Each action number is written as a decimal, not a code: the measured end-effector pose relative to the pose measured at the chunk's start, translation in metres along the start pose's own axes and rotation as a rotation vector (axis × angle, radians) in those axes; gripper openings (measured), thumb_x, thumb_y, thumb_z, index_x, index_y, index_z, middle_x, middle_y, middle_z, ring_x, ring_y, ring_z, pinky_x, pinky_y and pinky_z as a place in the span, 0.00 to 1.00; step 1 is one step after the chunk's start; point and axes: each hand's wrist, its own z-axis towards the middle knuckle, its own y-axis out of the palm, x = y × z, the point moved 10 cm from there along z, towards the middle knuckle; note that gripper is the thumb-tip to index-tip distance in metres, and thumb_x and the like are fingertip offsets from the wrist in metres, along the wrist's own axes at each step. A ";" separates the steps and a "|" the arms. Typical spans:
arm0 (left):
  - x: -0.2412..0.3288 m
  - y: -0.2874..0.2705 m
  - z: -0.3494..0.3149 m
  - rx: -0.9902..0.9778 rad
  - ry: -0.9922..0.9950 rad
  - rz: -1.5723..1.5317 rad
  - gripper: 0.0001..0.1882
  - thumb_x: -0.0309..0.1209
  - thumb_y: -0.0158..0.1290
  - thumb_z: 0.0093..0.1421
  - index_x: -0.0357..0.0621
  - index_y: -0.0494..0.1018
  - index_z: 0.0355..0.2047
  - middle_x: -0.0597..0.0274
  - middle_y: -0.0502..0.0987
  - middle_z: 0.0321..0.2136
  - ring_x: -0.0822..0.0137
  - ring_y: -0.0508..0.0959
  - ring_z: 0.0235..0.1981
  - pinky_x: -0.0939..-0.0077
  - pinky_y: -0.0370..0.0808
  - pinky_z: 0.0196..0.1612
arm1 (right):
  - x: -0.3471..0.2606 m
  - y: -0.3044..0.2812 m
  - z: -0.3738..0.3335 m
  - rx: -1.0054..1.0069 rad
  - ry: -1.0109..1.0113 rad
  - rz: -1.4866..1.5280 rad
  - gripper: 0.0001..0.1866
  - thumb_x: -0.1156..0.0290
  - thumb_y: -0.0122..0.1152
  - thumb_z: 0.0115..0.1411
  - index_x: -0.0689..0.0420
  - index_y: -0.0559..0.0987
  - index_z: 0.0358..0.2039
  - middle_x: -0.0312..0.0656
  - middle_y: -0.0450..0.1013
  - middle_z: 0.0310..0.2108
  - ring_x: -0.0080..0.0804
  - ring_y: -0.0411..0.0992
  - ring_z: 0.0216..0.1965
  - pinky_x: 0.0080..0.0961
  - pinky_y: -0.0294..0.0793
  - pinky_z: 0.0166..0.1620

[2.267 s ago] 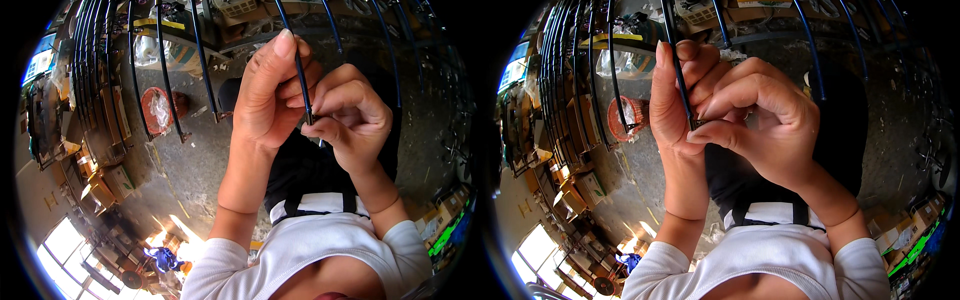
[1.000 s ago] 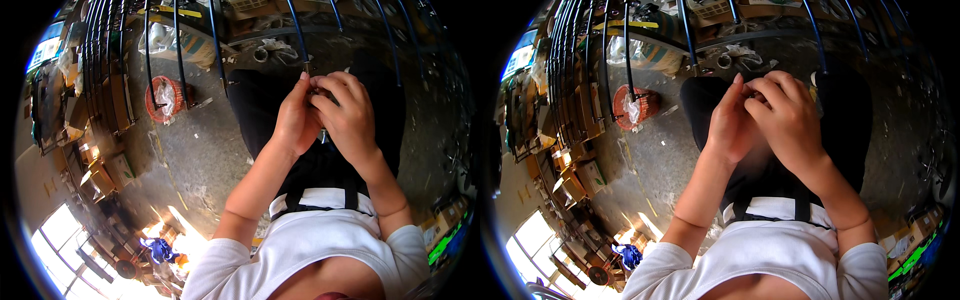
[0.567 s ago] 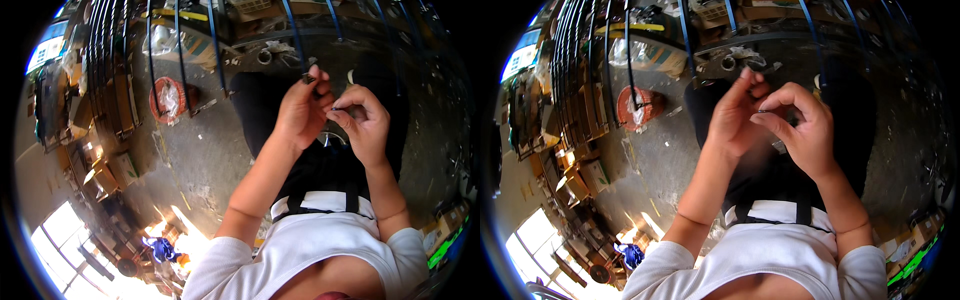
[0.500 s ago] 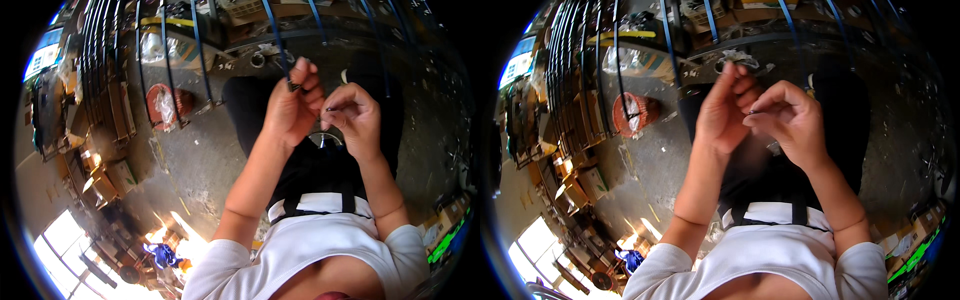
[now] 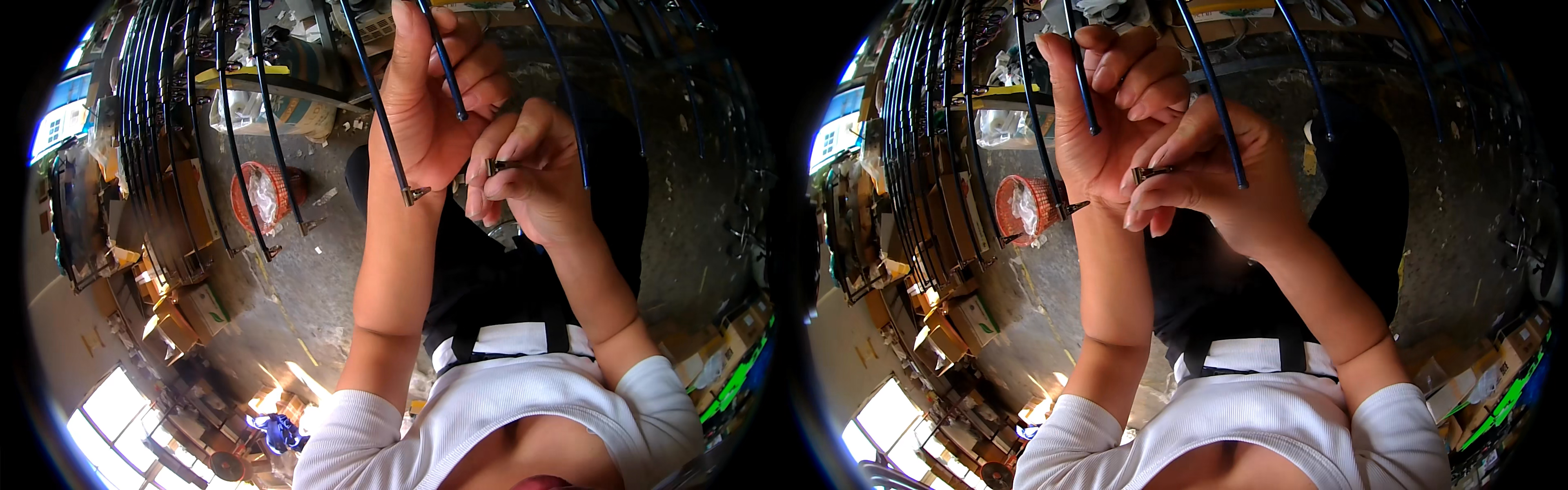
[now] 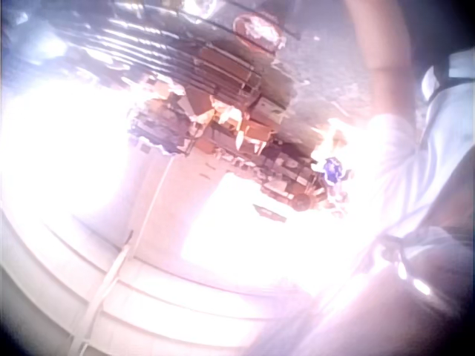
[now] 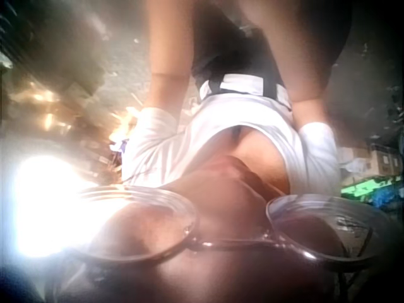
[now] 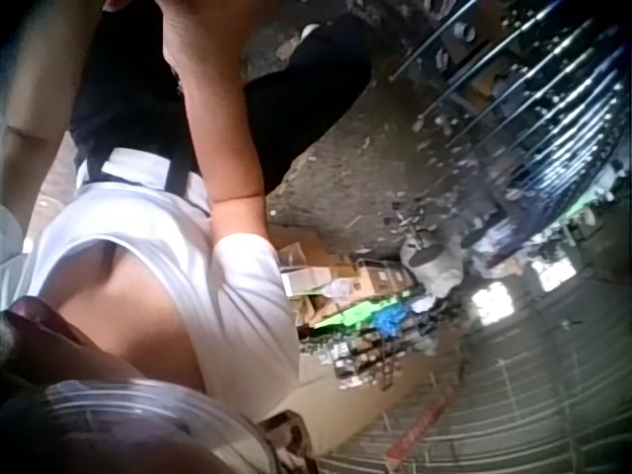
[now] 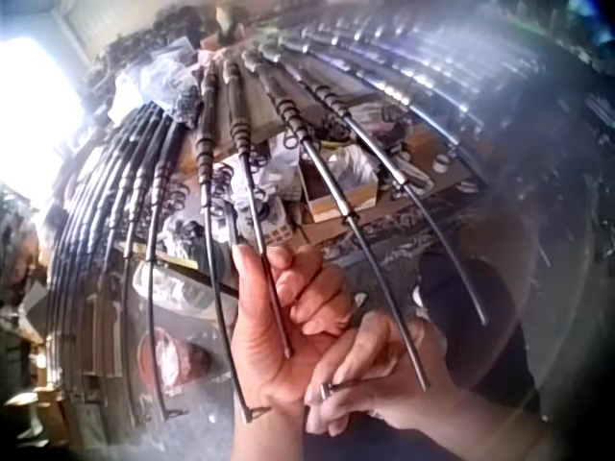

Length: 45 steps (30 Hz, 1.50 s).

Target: The person sits on the floor and assembles fishing rods by attaching small metal guides to the blue rod sections. They use a small tool to secure the guides and occasionally dip the tool into a container of adhesive. The person handles multiple rod sections one by one, repeating the process of attaching and securing the guides.

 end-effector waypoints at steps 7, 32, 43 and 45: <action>0.002 0.000 -0.003 -0.040 0.010 0.090 0.15 0.44 0.48 0.60 0.46 0.74 0.33 0.72 0.60 0.19 0.77 0.56 0.21 0.86 0.60 0.24 | -0.003 0.002 0.007 -0.055 -0.125 -0.040 0.14 0.82 0.65 0.42 0.57 0.67 0.24 0.44 0.69 0.22 0.25 0.66 0.15 0.14 0.63 0.15; 0.004 0.003 -0.012 0.009 0.048 0.248 0.15 0.44 0.48 0.61 0.45 0.73 0.32 0.73 0.61 0.18 0.78 0.57 0.21 0.89 0.60 0.24 | -0.007 0.002 0.000 0.027 -0.153 -0.001 0.10 0.81 0.68 0.44 0.62 0.74 0.26 0.42 0.74 0.25 0.16 0.67 0.16 0.10 0.63 0.16; 0.005 0.002 -0.015 0.003 0.034 0.345 0.15 0.44 0.48 0.61 0.45 0.73 0.31 0.73 0.60 0.18 0.78 0.57 0.21 0.88 0.60 0.23 | -0.010 0.005 0.000 0.020 -0.196 0.038 0.10 0.84 0.66 0.44 0.63 0.74 0.26 0.44 0.73 0.26 0.16 0.67 0.17 0.10 0.61 0.16; 0.008 -0.002 -0.014 0.056 0.088 0.346 0.16 0.43 0.48 0.61 0.43 0.72 0.29 0.74 0.59 0.16 0.79 0.56 0.19 0.86 0.57 0.20 | -0.010 0.003 -0.001 0.062 -0.196 0.006 0.10 0.84 0.66 0.44 0.63 0.73 0.26 0.43 0.73 0.25 0.16 0.67 0.17 0.10 0.61 0.16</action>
